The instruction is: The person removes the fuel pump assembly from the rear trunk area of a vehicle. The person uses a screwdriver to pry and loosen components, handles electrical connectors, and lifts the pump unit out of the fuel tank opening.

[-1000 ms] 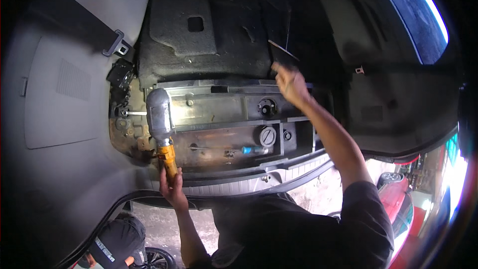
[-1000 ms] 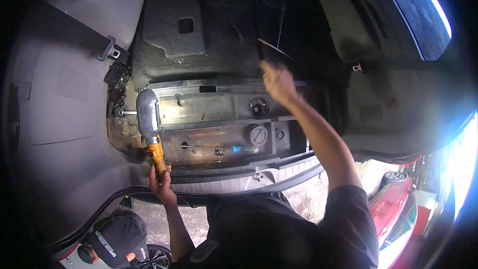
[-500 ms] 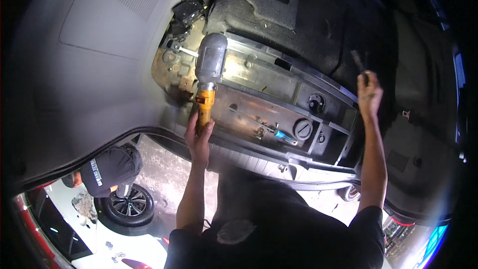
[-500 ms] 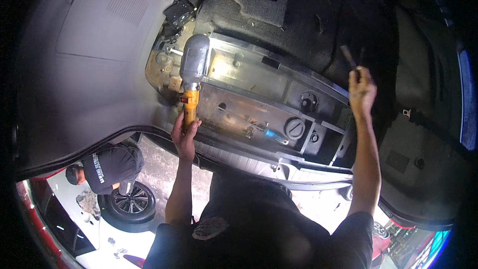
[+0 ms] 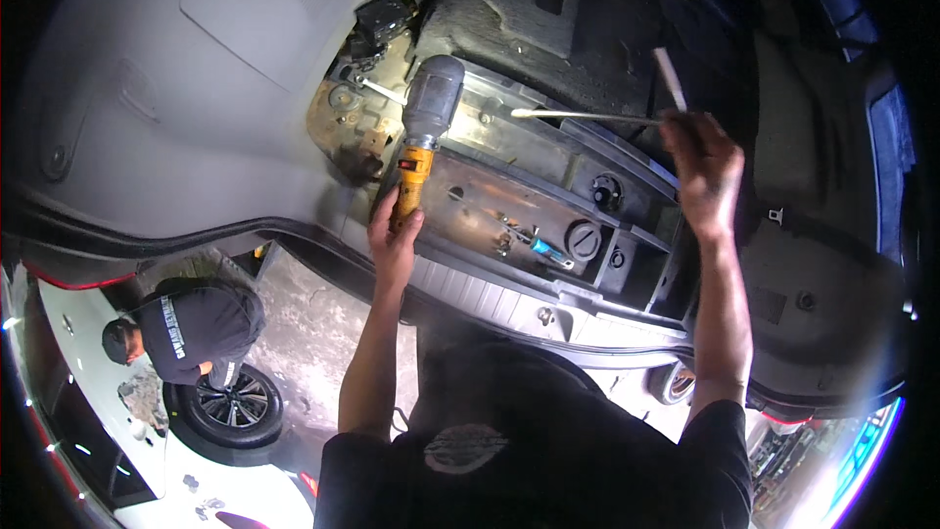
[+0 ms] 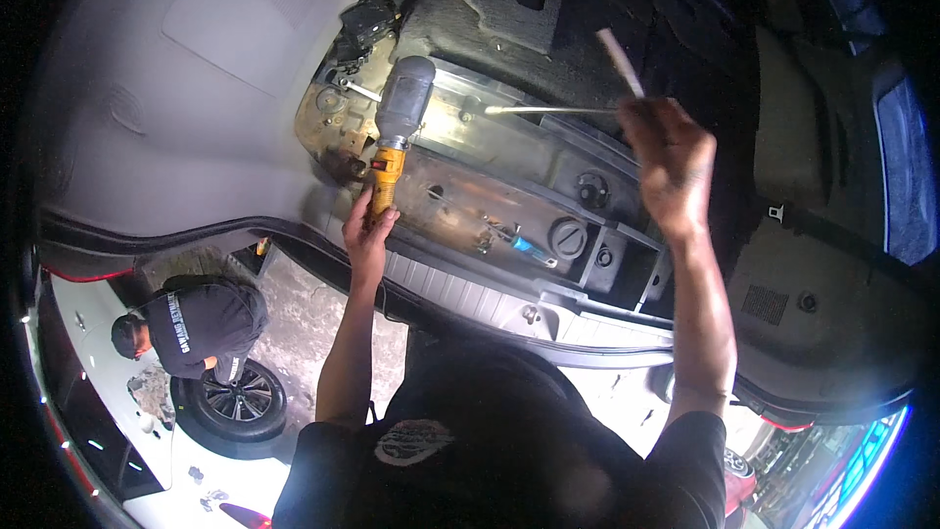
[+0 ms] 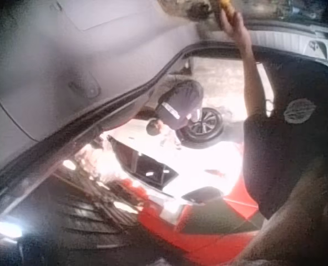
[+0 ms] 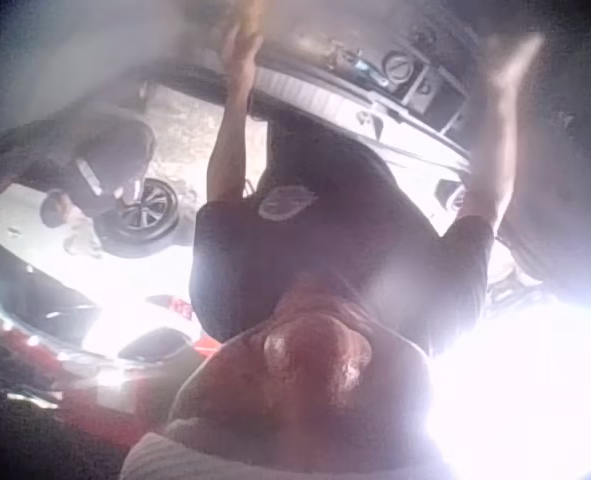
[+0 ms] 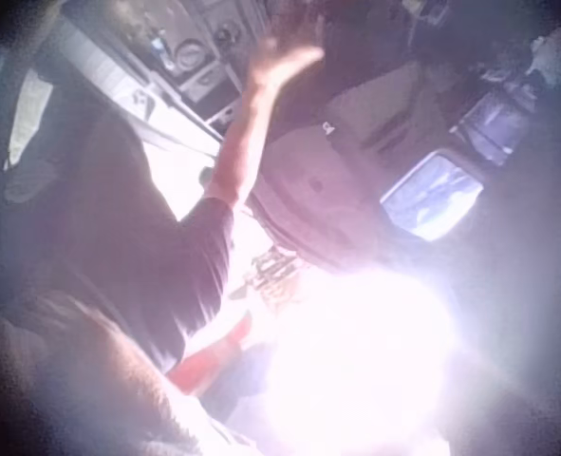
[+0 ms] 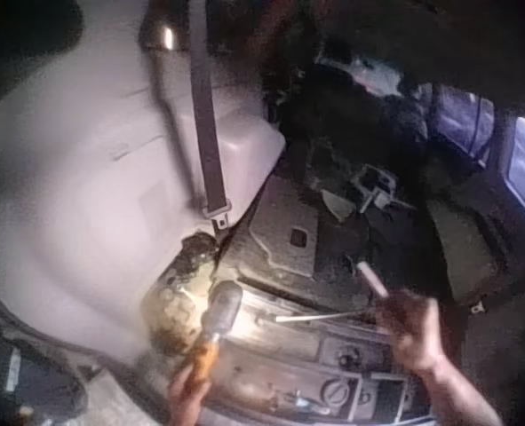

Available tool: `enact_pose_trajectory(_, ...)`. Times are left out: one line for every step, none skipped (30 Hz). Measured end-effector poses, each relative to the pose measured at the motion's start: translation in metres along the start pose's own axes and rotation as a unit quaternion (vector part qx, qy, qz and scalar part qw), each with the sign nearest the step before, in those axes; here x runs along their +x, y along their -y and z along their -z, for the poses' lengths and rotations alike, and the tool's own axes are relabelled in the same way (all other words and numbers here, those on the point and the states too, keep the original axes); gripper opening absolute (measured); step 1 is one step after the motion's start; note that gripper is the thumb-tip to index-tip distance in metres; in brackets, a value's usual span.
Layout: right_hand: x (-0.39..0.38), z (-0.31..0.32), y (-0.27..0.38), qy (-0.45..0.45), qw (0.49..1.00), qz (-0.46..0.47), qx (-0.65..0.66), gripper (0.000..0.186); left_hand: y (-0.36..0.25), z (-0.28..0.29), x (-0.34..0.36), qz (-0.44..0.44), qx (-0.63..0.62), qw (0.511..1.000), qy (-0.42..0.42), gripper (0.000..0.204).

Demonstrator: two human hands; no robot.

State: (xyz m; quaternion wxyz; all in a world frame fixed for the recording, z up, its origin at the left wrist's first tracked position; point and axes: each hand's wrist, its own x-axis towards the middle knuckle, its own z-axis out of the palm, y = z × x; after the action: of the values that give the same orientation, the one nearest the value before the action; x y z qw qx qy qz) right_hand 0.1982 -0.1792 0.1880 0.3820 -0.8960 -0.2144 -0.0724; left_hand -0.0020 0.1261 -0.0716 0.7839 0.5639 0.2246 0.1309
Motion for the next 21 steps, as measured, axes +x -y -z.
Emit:
enact_pose_trajectory(0.000,-0.015,-0.003,0.004,1.000,0.001,-0.006,0.012,-0.004,-0.002,0.001,0.002,0.000,1.000,0.008,0.054)
enact_pose_trajectory(0.002,-0.028,-0.005,0.026,0.999,-0.030,-0.013,0.012,-0.007,-0.003,0.001,-0.011,0.021,1.000,0.007,0.054)
enact_pose_trajectory(0.003,-0.042,-0.009,0.050,0.997,-0.062,-0.018,0.012,-0.009,-0.003,0.001,-0.025,0.044,0.999,0.006,0.054)
enact_pose_trajectory(0.003,-0.056,-0.014,0.039,0.998,-0.039,-0.027,0.013,-0.010,-0.003,0.001,-0.037,0.067,0.997,0.006,0.054)
enact_pose_trajectory(0.004,-0.070,-0.018,0.016,1.000,-0.013,-0.018,0.015,-0.007,-0.004,0.001,-0.033,0.046,0.998,0.010,0.054)
enact_pose_trajectory(0.004,-0.078,-0.025,0.026,0.999,-0.039,-0.021,0.015,-0.002,-0.003,0.002,-0.028,0.027,0.999,0.014,0.054)
enact_pose_trajectory(0.004,-0.086,-0.030,0.037,0.997,-0.063,-0.023,0.016,-0.001,-0.002,0.002,-0.024,0.009,1.000,0.017,0.055)
enact_pose_trajectory(0.003,-0.095,-0.038,0.033,0.997,-0.064,-0.021,0.017,0.000,-0.001,0.001,-0.018,0.018,1.000,0.015,0.055)
enact_pose_trajectory(0.004,-0.103,-0.042,0.029,0.997,-0.064,-0.018,0.017,-0.001,-0.001,0.002,-0.014,0.026,0.999,0.012,0.055)
enact_pose_trajectory(0.005,-0.108,-0.044,0.025,0.998,-0.064,-0.016,0.018,-0.001,-0.001,0.002,-0.009,0.034,0.999,0.010,0.055)
enact_pose_trajectory(0.005,-0.109,-0.045,0.028,0.997,-0.068,-0.016,0.019,-0.002,-0.002,0.002,-0.007,0.029,0.999,0.016,0.056)
enact_pose_trajectory(0.005,-0.111,-0.040,0.034,0.997,-0.071,-0.014,0.019,-0.004,-0.001,0.001,-0.006,0.026,0.999,0.018,0.056)
enact_pose_trajectory(0.006,-0.114,-0.037,0.039,0.996,-0.075,-0.013,0.020,-0.005,0.000,0.001,-0.005,0.023,1.000,0.021,0.056)
enact_pose_trajectory(0.010,-0.115,-0.039,0.040,0.998,-0.028,-0.025,0.023,0.004,0.004,0.004,-0.034,0.059,0.997,0.018,0.056)
enact_pose_trajectory(0.016,-0.113,-0.041,0.074,0.993,-0.088,0.011,0.025,0.005,0.002,0.005,-0.023,0.058,0.998,0.025,0.056)
enact_pose_trajectory(0.029,-0.112,-0.037,0.110,0.983,-0.142,0.049,0.026,0.004,0.003,0.005,-0.014,0.056,0.998,0.025,0.056)
enact_pose_trajectory(0.042,-0.113,-0.033,0.145,0.966,-0.195,0.086,0.027,0.003,0.004,0.004,-0.006,0.054,0.998,0.026,0.056)
enact_pose_trajectory(0.056,-0.117,-0.033,0.172,0.953,-0.231,0.096,0.029,-0.001,0.003,0.002,0.005,0.036,0.999,0.023,0.056)
enact_pose_trajectory(0.065,-0.120,-0.037,0.155,0.950,-0.246,0.114,0.030,-0.008,-0.002,0.002,0.017,0.016,0.999,0.024,0.056)
enact_pose_trajectory(0.072,-0.125,-0.040,0.137,0.946,-0.261,0.132,0.031,-0.012,-0.005,0.002,0.029,-0.004,0.999,0.026,0.056)
enact_pose_trajectory(0.078,-0.131,-0.038,0.125,0.942,-0.273,0.151,0.031,-0.010,-0.004,0.002,0.020,0.009,1.000,0.022,0.056)
